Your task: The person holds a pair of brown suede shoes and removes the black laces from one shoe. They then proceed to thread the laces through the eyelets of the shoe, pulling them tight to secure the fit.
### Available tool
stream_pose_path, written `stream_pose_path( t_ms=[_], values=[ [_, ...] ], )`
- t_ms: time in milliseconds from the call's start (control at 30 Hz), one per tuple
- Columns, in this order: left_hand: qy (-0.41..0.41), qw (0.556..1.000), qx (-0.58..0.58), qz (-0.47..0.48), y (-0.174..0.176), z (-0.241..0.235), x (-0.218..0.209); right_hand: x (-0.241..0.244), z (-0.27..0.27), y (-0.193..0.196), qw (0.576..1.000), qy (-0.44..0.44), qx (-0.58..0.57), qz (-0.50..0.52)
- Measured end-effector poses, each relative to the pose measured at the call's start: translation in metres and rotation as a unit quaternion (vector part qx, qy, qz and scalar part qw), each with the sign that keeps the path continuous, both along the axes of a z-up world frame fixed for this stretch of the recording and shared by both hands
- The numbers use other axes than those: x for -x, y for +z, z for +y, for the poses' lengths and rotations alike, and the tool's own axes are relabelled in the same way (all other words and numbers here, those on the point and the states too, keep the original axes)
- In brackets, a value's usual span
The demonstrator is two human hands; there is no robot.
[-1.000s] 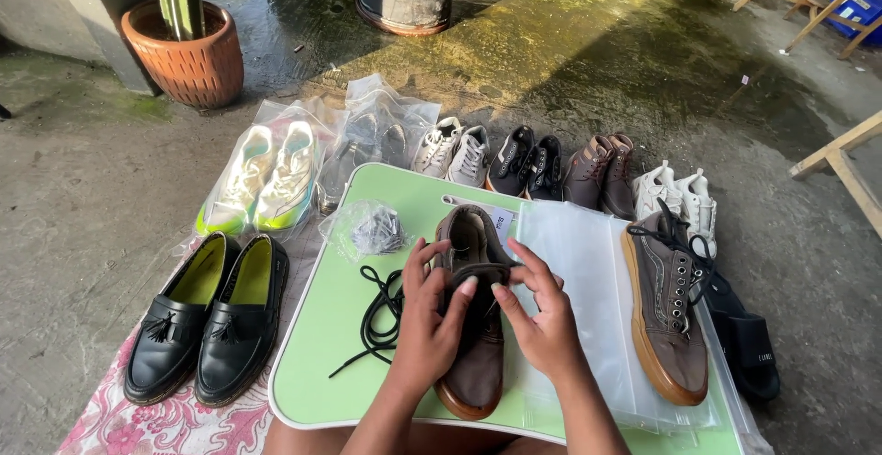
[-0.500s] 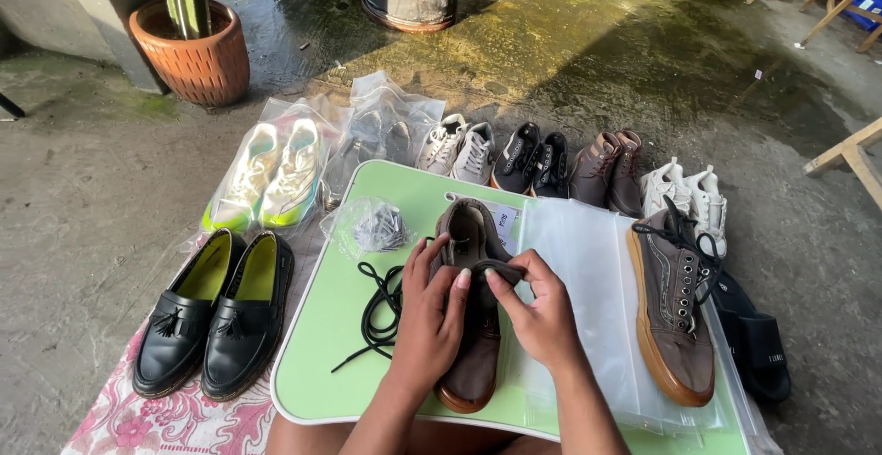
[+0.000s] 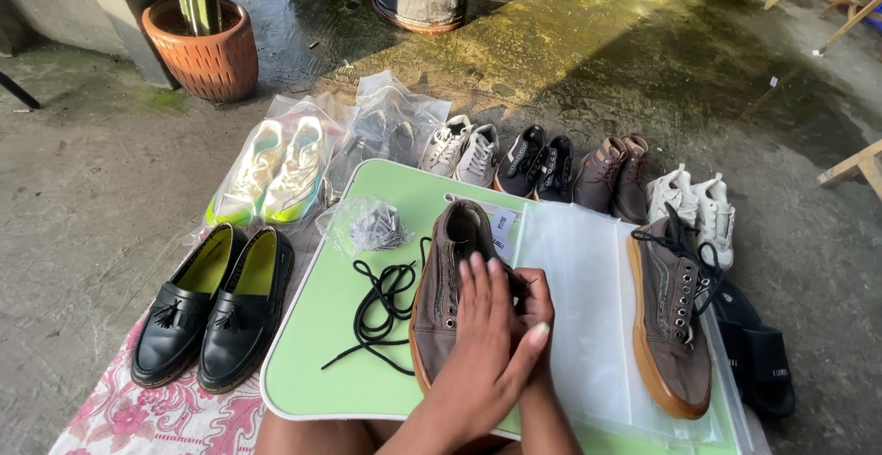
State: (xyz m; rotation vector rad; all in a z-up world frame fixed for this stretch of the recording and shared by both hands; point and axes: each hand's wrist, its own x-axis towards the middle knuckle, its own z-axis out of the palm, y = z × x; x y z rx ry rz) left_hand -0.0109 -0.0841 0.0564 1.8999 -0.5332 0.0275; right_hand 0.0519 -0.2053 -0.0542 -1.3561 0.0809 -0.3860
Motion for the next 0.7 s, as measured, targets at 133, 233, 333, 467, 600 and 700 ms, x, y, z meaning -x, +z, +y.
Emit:
stream_pose_path(
  t_ms=[133, 233, 333, 467, 600, 700],
  values=[
    [0.000, 0.997, -0.072, 0.014, -0.012, 0.001, 0.025, 0.015, 0.021, 0.034, 0.996, -0.049, 0.064, -0.037],
    [0.009, 0.997, -0.023, 0.079, 0.012, 0.006, 0.027, 0.012, 0.016, 0.031, 0.992, -0.047, 0.098, -0.057],
    [0.078, 0.993, 0.061, -0.069, 0.017, 0.000, 0.013, 0.014, 0.010, 0.015, 0.996, 0.026, -0.008, -0.089],
    [0.034, 0.998, 0.022, -0.052, 0.007, -0.012, 0.006, 0.011, 0.011, 0.021, 0.996, 0.010, -0.005, -0.092],
    [0.092, 0.982, -0.121, -0.113, -0.020, -0.020, 0.029, 0.014, 0.014, 0.025, 0.996, -0.011, 0.000, -0.087],
    [0.117, 0.976, -0.123, -0.134, -0.009, -0.011, 0.032, 0.018, 0.016, 0.028, 0.996, -0.024, 0.006, -0.081]
  ],
)
